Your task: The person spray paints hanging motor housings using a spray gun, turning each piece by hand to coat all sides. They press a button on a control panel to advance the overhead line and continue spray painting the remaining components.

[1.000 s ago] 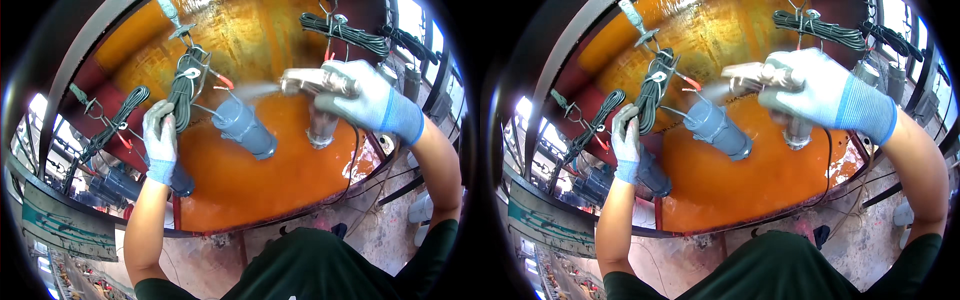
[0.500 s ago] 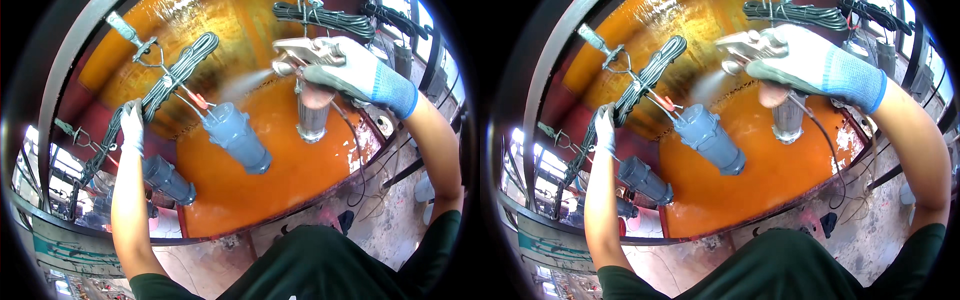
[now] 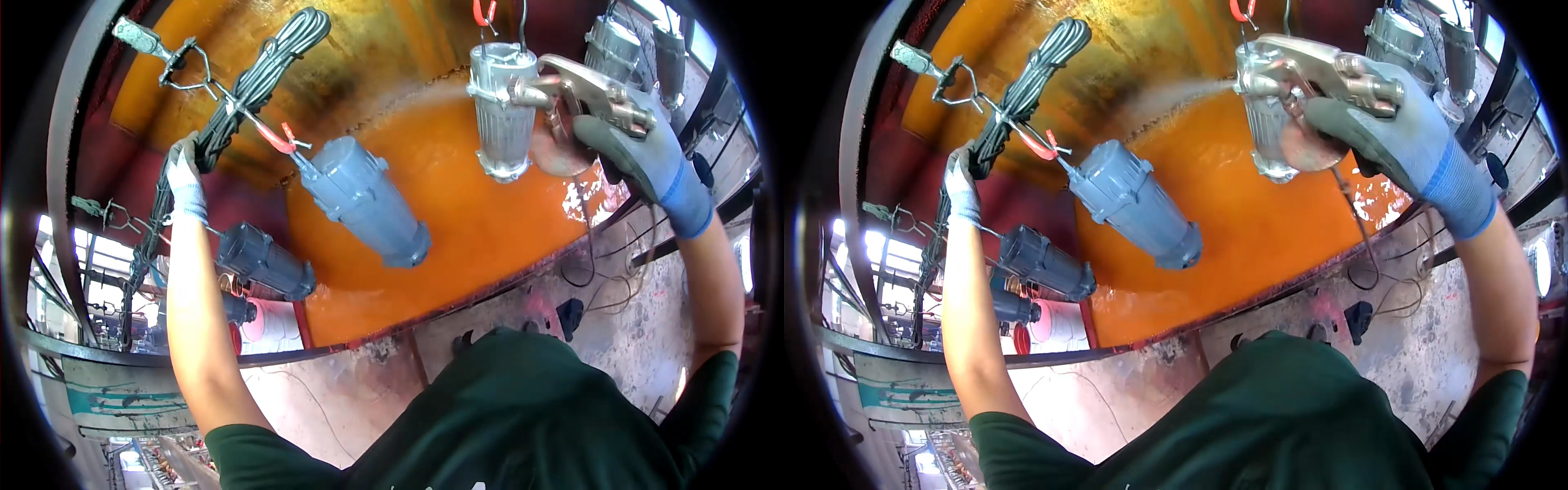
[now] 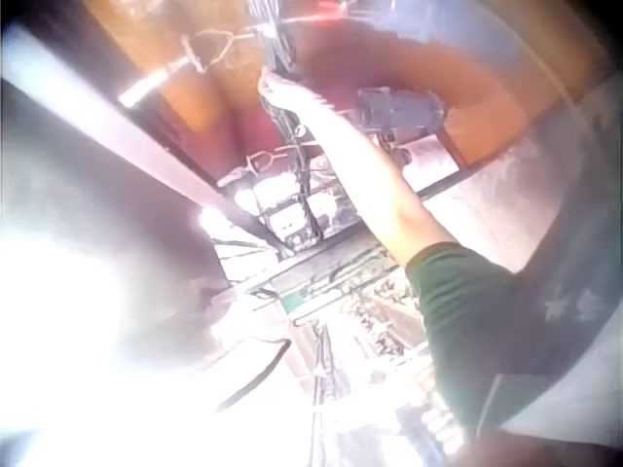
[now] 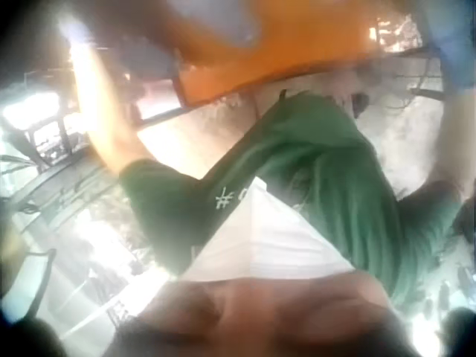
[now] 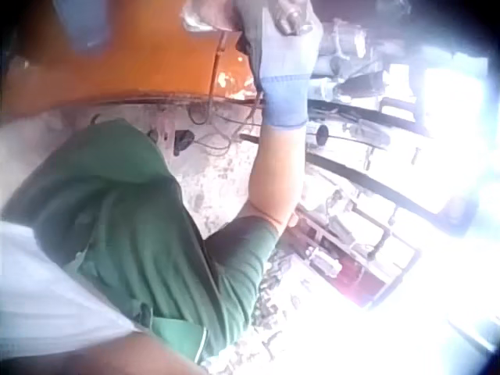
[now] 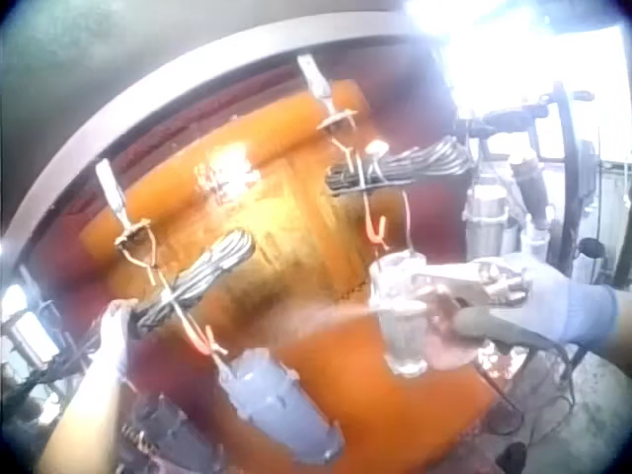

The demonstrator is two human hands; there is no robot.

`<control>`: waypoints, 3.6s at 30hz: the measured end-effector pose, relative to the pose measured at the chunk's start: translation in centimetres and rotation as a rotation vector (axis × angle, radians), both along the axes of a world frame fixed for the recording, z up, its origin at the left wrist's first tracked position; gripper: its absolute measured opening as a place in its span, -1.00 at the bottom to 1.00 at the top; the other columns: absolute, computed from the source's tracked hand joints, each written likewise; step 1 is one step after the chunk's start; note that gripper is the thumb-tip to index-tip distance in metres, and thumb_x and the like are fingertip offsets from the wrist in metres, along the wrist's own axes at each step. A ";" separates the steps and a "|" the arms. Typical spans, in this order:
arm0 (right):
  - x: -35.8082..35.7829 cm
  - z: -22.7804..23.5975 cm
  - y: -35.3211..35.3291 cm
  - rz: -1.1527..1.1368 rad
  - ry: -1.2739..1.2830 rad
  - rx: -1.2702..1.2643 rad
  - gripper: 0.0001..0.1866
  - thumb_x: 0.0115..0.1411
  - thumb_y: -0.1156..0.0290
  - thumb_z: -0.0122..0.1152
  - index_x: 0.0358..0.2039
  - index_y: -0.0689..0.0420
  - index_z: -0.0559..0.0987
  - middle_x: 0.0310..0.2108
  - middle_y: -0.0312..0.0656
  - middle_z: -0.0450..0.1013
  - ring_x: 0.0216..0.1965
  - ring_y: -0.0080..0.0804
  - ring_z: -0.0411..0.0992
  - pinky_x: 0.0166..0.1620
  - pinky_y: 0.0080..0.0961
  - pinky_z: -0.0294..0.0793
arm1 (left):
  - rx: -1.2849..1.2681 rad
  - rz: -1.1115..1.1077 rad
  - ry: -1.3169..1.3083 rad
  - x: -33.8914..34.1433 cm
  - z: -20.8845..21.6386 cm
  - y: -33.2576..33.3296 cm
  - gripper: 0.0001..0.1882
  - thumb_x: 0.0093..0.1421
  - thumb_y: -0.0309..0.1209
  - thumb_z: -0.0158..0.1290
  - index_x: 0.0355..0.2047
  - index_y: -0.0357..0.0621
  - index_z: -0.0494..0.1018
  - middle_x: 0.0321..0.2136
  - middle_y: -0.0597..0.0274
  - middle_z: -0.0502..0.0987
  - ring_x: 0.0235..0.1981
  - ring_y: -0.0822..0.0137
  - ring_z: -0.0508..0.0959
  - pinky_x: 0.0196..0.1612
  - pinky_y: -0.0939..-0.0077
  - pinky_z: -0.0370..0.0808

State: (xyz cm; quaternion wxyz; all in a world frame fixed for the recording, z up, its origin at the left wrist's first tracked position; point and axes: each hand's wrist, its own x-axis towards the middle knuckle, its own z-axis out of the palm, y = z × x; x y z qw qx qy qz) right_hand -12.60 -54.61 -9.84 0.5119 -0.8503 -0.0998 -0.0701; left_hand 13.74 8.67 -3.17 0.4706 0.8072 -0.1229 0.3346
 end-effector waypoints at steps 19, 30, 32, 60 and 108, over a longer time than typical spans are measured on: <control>-4.0 -27.5 5.1 -0.042 0.153 0.916 -0.78 0.35 0.39 0.37 -0.10 0.25 0.64 -0.29 -0.39 0.60 -0.28 -0.68 0.49 -0.21 -0.61 0.51 | -0.501 0.234 0.541 -33.7 -44.2 -7.9 -0.61 0.48 -0.26 0.03 0.16 -0.24 0.55 -0.01 0.22 0.64 0.00 0.32 0.59 0.16 0.40 0.51; -1.4 -35.9 4.2 0.038 0.270 0.857 -0.69 0.33 0.41 0.39 0.02 0.25 0.62 -0.19 -0.25 0.65 -0.16 -0.63 0.55 -0.05 -0.54 0.59 | -0.021 0.543 1.377 -64.8 -55.7 -11.4 -0.79 0.31 -0.32 0.15 -0.22 -0.14 0.71 -0.39 0.14 0.71 -0.37 0.31 0.64 -0.25 0.36 0.58; -2.1 -34.1 5.1 0.142 0.336 0.994 -0.69 0.31 0.42 0.40 0.02 0.25 0.62 -0.16 -0.26 0.64 -0.19 -0.62 0.53 -0.08 -0.55 0.57 | -0.037 0.584 1.448 -65.7 -55.2 -12.0 -0.77 0.33 -0.29 0.16 -0.16 -0.15 0.71 -0.34 0.12 0.72 -0.35 0.29 0.65 -0.21 0.31 0.59; -17.7 -47.3 -12.5 -0.202 0.644 0.356 -0.58 0.41 0.12 0.24 0.20 -0.03 0.65 -0.31 -0.32 0.62 -0.61 -0.56 0.42 -0.59 -0.51 0.35 | 0.822 0.474 -0.410 -4.1 0.8 -30.3 -0.40 0.35 0.01 0.07 0.29 -0.03 0.48 0.45 -0.16 0.20 0.50 -0.20 0.09 0.51 -0.19 -0.05; -3.2 -21.7 0.8 0.404 0.188 0.275 -0.79 0.33 0.38 0.37 -0.09 0.19 0.63 -0.43 -0.18 0.57 -0.41 -0.49 0.54 -0.30 -0.42 0.53 | 0.202 0.266 -0.245 -18.1 -3.7 -11.9 -0.78 0.38 -0.49 0.08 -0.06 -0.28 0.64 -0.19 0.18 0.70 -0.22 0.47 0.60 -0.05 0.54 0.54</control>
